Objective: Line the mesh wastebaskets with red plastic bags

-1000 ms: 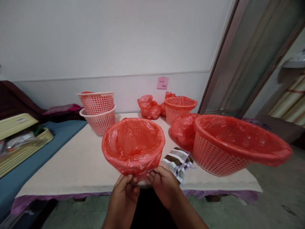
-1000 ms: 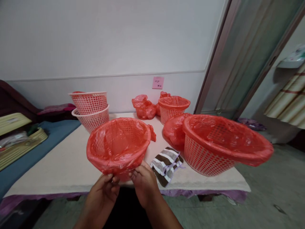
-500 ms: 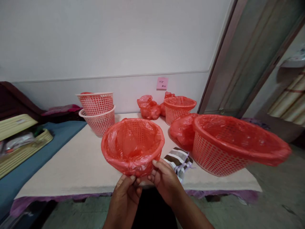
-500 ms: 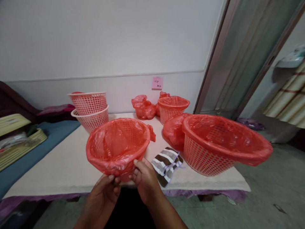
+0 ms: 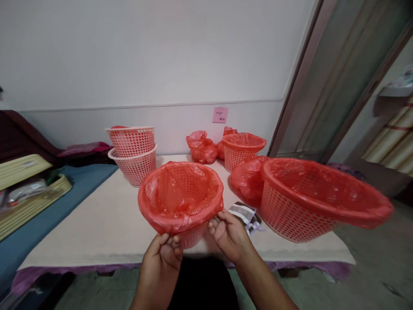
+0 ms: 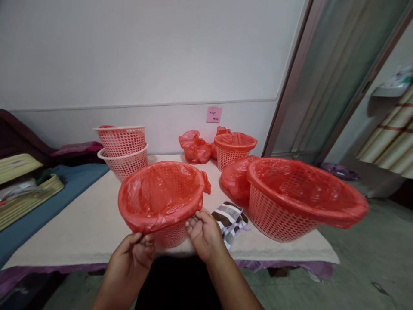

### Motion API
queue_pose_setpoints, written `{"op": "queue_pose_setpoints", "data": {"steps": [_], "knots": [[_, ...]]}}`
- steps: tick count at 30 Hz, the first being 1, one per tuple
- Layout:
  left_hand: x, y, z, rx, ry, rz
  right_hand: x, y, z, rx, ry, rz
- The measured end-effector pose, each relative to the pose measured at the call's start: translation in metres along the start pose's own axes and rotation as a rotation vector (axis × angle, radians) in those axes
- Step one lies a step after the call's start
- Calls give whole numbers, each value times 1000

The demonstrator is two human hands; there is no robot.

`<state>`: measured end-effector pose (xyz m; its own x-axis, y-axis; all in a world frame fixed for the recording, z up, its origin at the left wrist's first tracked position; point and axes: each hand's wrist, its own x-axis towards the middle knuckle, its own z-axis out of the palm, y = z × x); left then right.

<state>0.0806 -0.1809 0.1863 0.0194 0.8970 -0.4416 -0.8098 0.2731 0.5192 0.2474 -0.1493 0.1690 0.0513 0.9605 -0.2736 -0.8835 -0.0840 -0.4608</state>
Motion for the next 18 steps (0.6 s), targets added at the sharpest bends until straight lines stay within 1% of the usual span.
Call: {"op": "queue_pose_setpoints", "data": {"steps": [4,8,10,13,16,17,18], "knots": [[2,6,-2,-5,-16,14,6,0,-2,-64,-28,22],[5,17,-6,24,-14,47,6,0,-1,-120,-25,-21],[8,23,-7,36,-9,68,7,-2,-1,-209,-20,-50],[12,31,-8,41,-17,97,12,-7,-4,-412,6,-125],[13,32,-9,51,-13,88,18,-16,-9,-511,52,-217],[13,32,-9,53,-5,84,18,-18,-9,-526,84,-269],[13,31,-10,52,4,83,15,-20,-8,-566,126,-354]]}}
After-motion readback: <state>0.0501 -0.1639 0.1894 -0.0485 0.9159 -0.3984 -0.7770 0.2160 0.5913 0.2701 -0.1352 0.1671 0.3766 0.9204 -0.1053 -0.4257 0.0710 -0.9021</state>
